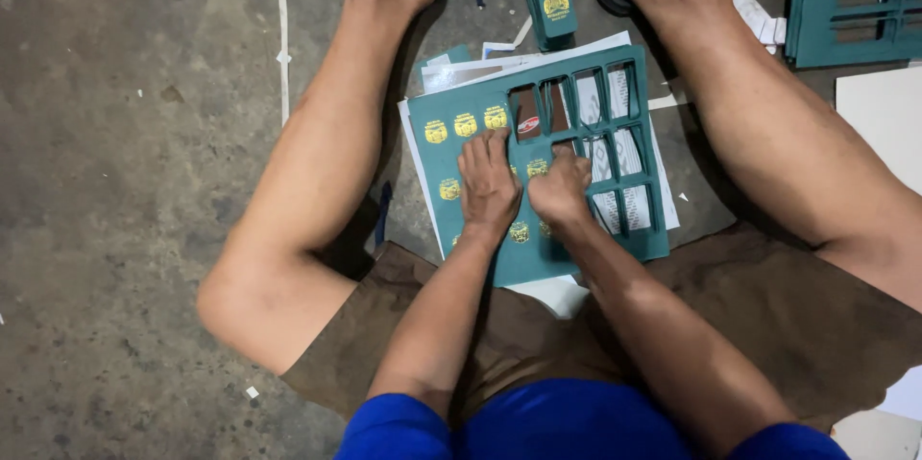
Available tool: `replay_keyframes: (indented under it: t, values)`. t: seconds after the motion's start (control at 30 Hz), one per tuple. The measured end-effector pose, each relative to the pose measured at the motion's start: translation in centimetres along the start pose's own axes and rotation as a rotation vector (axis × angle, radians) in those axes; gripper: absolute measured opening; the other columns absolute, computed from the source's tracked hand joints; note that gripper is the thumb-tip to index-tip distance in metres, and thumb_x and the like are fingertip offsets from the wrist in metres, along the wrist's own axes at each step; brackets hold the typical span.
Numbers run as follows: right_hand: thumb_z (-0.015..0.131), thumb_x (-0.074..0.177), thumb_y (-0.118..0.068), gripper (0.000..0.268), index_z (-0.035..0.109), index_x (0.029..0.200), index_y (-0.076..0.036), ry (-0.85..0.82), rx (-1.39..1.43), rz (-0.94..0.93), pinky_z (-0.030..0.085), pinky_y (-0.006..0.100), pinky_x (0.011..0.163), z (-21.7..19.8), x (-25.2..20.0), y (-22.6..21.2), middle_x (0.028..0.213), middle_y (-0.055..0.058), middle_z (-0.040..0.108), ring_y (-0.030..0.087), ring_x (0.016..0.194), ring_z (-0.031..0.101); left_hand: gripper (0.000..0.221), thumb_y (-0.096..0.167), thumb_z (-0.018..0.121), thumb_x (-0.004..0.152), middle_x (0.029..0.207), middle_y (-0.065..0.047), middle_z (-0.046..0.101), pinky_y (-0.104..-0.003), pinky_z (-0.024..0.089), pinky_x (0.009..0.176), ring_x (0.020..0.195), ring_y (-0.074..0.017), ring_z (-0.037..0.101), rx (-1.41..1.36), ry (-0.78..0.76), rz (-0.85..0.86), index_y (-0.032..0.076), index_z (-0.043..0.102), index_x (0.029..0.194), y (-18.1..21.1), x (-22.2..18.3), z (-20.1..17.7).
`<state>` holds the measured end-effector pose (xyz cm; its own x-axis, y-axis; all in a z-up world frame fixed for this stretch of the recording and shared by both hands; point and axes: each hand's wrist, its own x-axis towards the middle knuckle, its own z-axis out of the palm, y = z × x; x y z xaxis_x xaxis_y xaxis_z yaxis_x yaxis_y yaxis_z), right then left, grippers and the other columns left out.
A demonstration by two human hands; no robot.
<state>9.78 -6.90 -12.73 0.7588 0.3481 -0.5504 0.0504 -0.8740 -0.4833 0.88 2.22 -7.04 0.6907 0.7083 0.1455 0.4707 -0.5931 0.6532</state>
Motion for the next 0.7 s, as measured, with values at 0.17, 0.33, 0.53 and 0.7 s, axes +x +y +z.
replay_keyframes:
  t: [0.17, 0.33, 0.53, 0.7]
  values:
    - [0.064, 0.076, -0.004, 0.072, 0.041, 0.143, 0.003, 0.011, 0.099, -0.065, 0.028, 0.053, 0.115, -0.1, 0.0, 0.0, 0.137, 0.035, 0.044, 0.053, 0.131, 0.038, 0.052, 0.0, 0.056, 0.083, 0.128, -0.018, 0.056, -0.047, 0.039, 0.106, 0.122, -0.0375, 0.051, -0.001, -0.02, -0.021, 0.003, 0.053, 0.135, 0.4, 0.1, -0.3]
    - [0.063, 0.079, -0.007, 0.07, 0.039, 0.144, 0.004, -0.087, 0.052, -0.058, 0.028, 0.054, 0.115, -2.7, -1.4, -2.9, 0.136, 0.037, 0.043, 0.055, 0.131, 0.039, 0.05, -0.001, 0.055, 0.084, 0.128, -0.018, 0.056, -0.047, 0.039, 0.106, 0.123, -0.0372, 0.051, -0.008, 0.011, -0.016, 0.003, 0.054, 0.134, 0.1, 0.0, -0.1]
    - [0.064, 0.081, -0.007, 0.061, 0.046, 0.137, 0.008, -0.104, -0.098, -0.022, 0.03, 0.055, 0.117, -2.5, -0.7, -2.7, 0.138, 0.04, 0.041, 0.056, 0.131, 0.04, 0.049, -0.001, 0.056, 0.084, 0.127, -0.017, 0.057, -0.047, 0.04, 0.105, 0.121, -0.0369, 0.052, -0.028, 0.015, -0.022, 0.003, 0.054, 0.133, 0.3, 0.2, -0.5]
    - [0.06, 0.082, -0.004, 0.045, 0.058, 0.125, 0.01, -0.087, -0.01, -0.081, 0.048, 0.049, 0.103, -3.5, -0.4, -2.7, 0.123, 0.037, 0.061, 0.051, 0.117, 0.06, 0.047, -0.001, 0.056, 0.086, 0.127, -0.019, 0.056, -0.048, 0.04, 0.105, 0.121, -0.0376, 0.052, -0.019, 0.02, -0.014, 0.002, 0.054, 0.133, 0.1, 0.0, -0.3]
